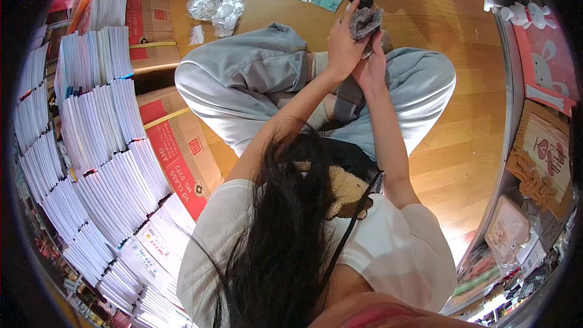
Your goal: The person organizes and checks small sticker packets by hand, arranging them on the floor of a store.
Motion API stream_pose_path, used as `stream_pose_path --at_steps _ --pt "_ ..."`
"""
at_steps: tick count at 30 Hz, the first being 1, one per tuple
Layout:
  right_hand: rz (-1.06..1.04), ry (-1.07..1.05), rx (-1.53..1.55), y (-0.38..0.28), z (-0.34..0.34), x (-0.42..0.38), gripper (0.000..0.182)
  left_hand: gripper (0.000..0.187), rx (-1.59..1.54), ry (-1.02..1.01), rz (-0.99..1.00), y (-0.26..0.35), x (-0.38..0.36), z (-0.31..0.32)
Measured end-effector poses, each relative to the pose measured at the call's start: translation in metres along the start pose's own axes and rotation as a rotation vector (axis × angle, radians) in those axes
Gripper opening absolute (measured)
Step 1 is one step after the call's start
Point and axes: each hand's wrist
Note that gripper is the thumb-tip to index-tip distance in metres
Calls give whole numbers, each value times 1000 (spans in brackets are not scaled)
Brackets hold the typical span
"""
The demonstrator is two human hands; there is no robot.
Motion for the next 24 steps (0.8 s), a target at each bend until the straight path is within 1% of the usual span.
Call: stream_pose_path --at_steps 1,3,4,5,6,8,9,11,13,16,19,21,22,24 --pt "17 39 12 0 -1 0 45 73 -17 0 -8 2 1 -1" --pt "50 116 34 1 -1 0 41 75 -96 2 -101 6 2 -8" --pt "64 138 8 3 -3 1 42 76 -136 4 -147 9 1 -12" --pt "79 161 -18 6 -8 5 43 63 -183 57 -102 3 2 -11" --pt "95 184 -43 8 -12 7 43 55 -116 17 -112 -9 5 -10" --pt "76 166 -43 13 -19 10 37 42 18 -61 -132 -32 9 -11" --pt "67 177 -56 15 -22 12 35 29 -44 -19 -225 -18 10 -16" --pt "56 181 -61 17 -30 14 33 29 -5 -29 -239 -31 13 -17" --pt "51 167 -45 17 -22 12 32 31 34 -58 -272 -39 16 -20" --pt "69 179 -81 19 -17 10 31 34 9 -65 -329 -49 16 -23" --pt "63 229 -201 26 -21 8 33 36 138 37 -335 -77 17 -28" --pt "110 213 -185 28 -12 -7 33 37 145 137 -443 -96 34 -62" --pt "134 203 -184 26 -4 -12 33 39 157 239 -400 -107 40 -78" --pt "92 223 -236 21 9 -7 30 36 24 346 -250 -108 48 -112"
Point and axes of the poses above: each hand's wrist, its own x-axis towards the middle knuckle, its own z-axis out of the palm, y = z × x, and after that the axes turned 2 degrees about -y, right-handed
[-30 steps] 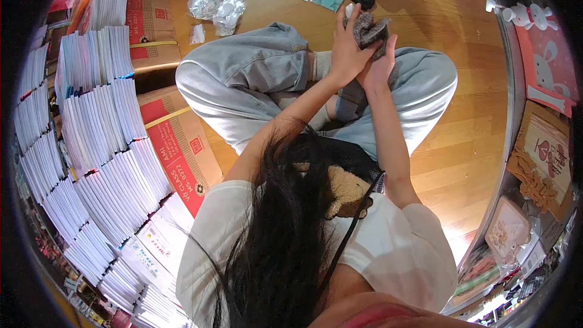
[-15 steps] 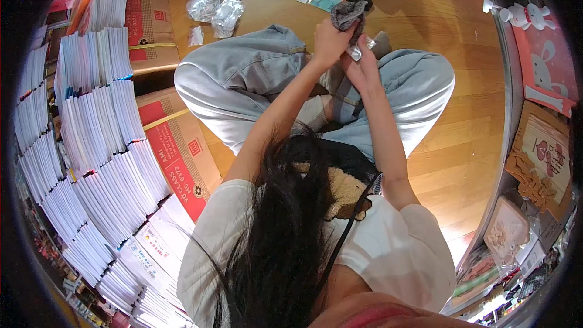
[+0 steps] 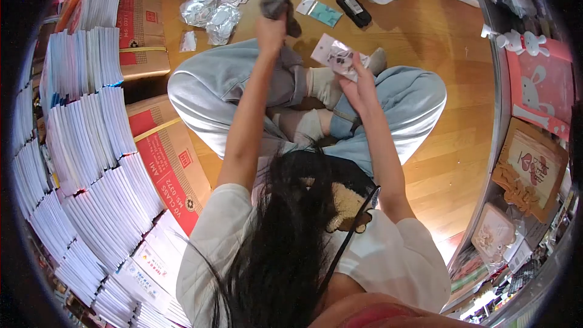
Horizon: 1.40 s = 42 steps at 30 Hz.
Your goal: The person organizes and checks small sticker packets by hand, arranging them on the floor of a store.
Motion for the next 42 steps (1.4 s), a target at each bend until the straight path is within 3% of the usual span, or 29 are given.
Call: stream_pose_path --at_steps 1,3,6,9,12,13,16,17,20,21,25,28,31,33,35,38,39,42 --pt "0 37 -28 -7 5 5 29 35 -80 59 55 3 7 -12" --pt "-20 62 -35 -9 -4 37 26 36 -85 -20 -25 12 11 -39" --pt "-43 74 -362 -15 8 84 24 39 -145 -75 -66 12 8 -67" --pt "-54 179 -755 -14 11 127 33 40 -177 -95 -161 3 5 -76" --pt "-346 313 -1481 -5 -8 156 43 41 -295 -139 -195 11 2 -72" --pt "-365 380 -1924 -9 -1 146 53 42 -325 -150 -219 9 3 -72" --pt "-930 348 -2161 -2 15 107 57 47 -403 -181 -263 8 -2 -71" --pt "-882 124 -2113 -5 20 99 57 49 -431 -222 -298 6 -3 -68" --pt "-600 -228 -1646 13 34 83 58 61 -464 -393 -361 -14 -13 -46" --pt "-643 -296 -1553 22 32 83 61 62 -489 -459 -361 -22 -19 -34" --pt "-619 -235 -1469 51 39 86 60 68 -407 -829 -481 26 -25 -51" --pt "-412 -175 -1228 50 33 81 53 60 -240 -877 -476 10 4 -53" --pt "-442 -59 -1400 61 34 49 48 52 13 -575 -163 -25 50 -42" --pt "-495 -42 -1500 78 24 28 48 45 266 -221 -75 -28 87 -37" --pt "-550 -23 -1549 90 15 12 48 51 469 -84 -32 -35 119 -35" --pt "-615 9 -1582 98 8 7 49 44 558 42 -95 -45 150 -21" --pt "-626 21 -1618 100 5 11 49 33 706 259 35 -91 167 2" --pt "-605 44 -1693 100 19 10 49 58 1009 10 79 -92 157 -13"
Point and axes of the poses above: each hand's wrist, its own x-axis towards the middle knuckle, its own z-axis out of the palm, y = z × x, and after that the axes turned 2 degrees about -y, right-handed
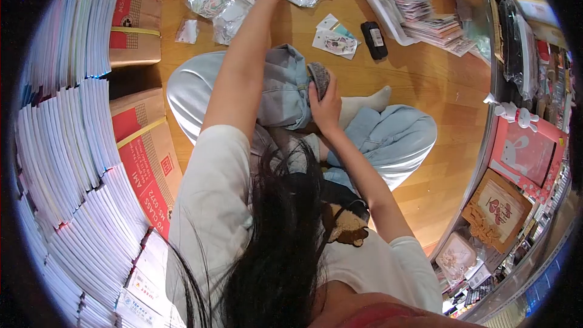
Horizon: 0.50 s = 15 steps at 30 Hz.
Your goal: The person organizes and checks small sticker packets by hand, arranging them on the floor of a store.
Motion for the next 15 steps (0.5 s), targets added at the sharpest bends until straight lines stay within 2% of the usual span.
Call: stream_pose_path --at_steps 1,4,7,9,10,11,14,15 --pt "-5 -2 -21 -2 0 0 49 64 -69 25 16 -2 -1 -2" --pt "10 -4 -64 -1 1 -1 49 55 -142 -9 -26 -10 4 -13" --pt "18 0 -45 1 3 -2 50 38 -556 -213 71 -41 22 -5" --pt "32 -2 -10 1 3 -1 52 28 -875 -208 119 -51 17 -7" --pt "49 -6 8 1 3 -2 53 24 -1036 -207 144 -46 6 -30" --pt "65 -12 24 2 1 -2 54 18 -1084 -244 75 -41 -12 -52" --pt "248 3 374 30 7 0 61 17 -1484 -387 -45 -33 -80 -128" --pt "310 -32 526 7 -18 4 66 26 -1579 -353 -98 -31 -98 -126"
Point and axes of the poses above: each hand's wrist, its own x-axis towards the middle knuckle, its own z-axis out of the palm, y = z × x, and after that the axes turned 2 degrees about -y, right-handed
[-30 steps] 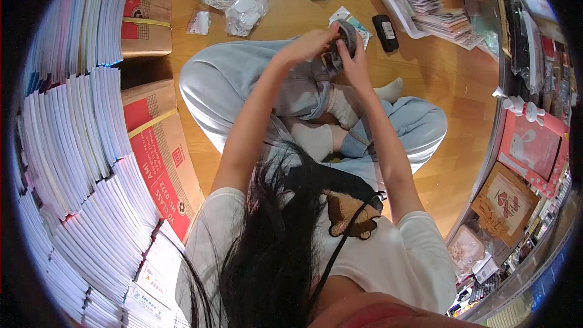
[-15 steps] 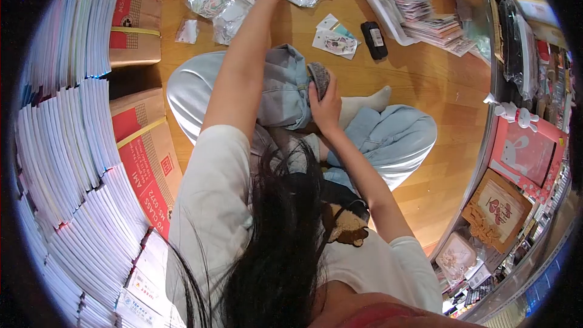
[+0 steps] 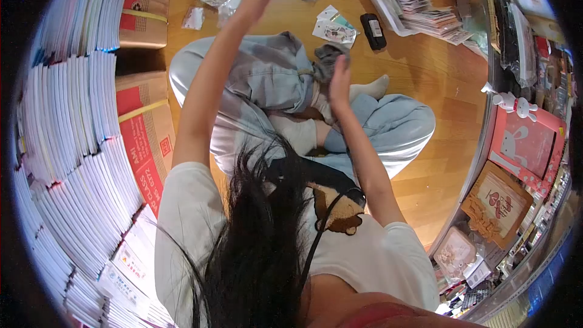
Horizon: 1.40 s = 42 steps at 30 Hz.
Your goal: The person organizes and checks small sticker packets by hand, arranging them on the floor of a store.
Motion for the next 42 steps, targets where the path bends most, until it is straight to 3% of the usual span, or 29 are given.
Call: stream_pose_path --at_steps 3,6,9,10,12,15,18,21,22,25,26,29,30,34,37,38,41,42 --pt "-6 209 499 -24 -21 5 56 32 -403 -99 -158 12 -69 26" --pt "-99 300 502 -51 -45 5 50 35 -706 -98 -322 3 -112 62" --pt "-174 474 510 -85 -44 -22 44 44 -758 -5 -344 -11 -138 73" --pt "-276 286 360 -83 -50 -28 41 45 -866 -4 -308 -16 -141 71" --pt "-428 117 7 -75 -34 -43 43 45 -893 25 -336 -20 -149 71" --pt "-733 -152 -457 -61 9 -47 57 40 -842 58 -359 -24 -160 78" --pt "-584 -138 -470 -21 47 -26 64 38 -724 38 -327 -34 -163 82" --pt "-430 -50 -309 -28 52 4 61 39 -370 61 -92 -69 -160 90" --pt "-379 -34 -229 -30 51 16 52 38 -277 43 -53 -61 -161 89" --pt "263 -171 219 -26 40 52 44 36 -245 -6 -126 -47 -163 92" --pt "284 -139 265 -18 41 51 43 38 -262 11 -119 -53 -162 94" --pt "-73 -247 63 -15 57 11 46 39 -401 218 -246 -63 -153 89" --pt "-156 -250 -125 -8 61 1 46 45 -540 203 -296 -61 -152 83" --pt "-434 -238 -376 -15 57 -5 47 56 -701 45 -389 -45 -157 80" --pt "-423 -158 -511 -15 49 29 49 58 -636 -26 -421 -62 -158 79" --pt "-162 -152 -435 -5 43 51 52 59 -596 -22 -385 -58 -159 81" --pt "313 -254 -299 -28 43 50 57 61 -560 -39 -378 -61 -159 77" --pt "71 -171 -364 2 48 52 60 61 -578 2 -438 -51 -160 76"
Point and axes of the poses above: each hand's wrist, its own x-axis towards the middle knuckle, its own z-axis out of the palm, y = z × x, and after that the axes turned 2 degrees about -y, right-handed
